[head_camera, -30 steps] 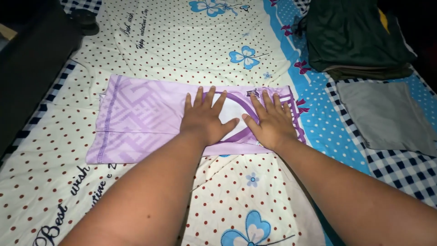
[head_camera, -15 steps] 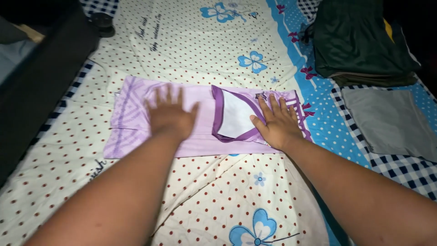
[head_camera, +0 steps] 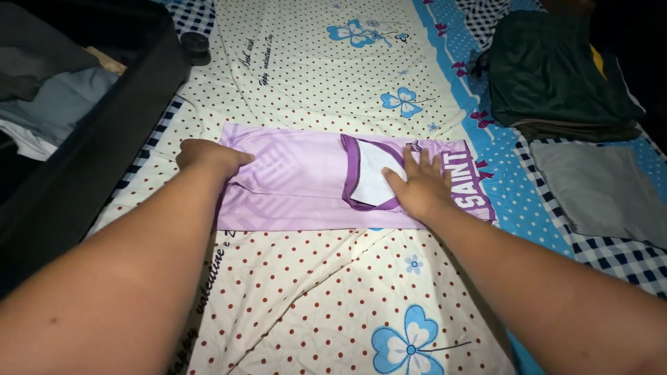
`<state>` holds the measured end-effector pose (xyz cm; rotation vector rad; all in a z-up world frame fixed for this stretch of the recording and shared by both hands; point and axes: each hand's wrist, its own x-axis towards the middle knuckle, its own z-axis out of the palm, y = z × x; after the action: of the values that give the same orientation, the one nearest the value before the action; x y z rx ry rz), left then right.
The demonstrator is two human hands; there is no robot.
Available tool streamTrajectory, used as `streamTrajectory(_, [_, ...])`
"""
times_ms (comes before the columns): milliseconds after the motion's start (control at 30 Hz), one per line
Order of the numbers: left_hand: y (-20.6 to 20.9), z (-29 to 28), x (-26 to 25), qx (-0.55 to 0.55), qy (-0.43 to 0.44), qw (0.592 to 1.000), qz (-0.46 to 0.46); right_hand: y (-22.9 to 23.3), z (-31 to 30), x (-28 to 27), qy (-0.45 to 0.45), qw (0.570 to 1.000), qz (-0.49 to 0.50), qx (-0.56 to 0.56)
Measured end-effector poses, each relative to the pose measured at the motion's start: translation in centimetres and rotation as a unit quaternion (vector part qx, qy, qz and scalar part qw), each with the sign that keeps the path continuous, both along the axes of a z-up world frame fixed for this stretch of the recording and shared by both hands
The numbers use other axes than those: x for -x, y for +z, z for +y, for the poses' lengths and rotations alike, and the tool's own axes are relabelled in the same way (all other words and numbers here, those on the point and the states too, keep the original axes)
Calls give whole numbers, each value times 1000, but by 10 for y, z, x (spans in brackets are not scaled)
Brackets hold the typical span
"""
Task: Folding a purple jersey and placing it on a bed.
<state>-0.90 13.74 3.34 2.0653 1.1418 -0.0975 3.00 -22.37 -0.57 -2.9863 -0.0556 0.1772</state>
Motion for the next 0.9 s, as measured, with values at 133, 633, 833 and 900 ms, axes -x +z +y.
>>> streamTrajectory(133, [-49,25,-29,133,-60,988,-59,4,19,9,0,1000,0,-27])
streamTrajectory(633, [-3,-39,-68,-180,-350,914,-102,7,14,14,29,998,9,-58])
streamTrajectory(833, [13,-137,-89,-184,-533,821,-92,4,10,22,63,997,-7,-38])
streamTrajectory(900, [17,-143,-89,-161,-603,763,-167,3,10,22,63,997,-10,-38])
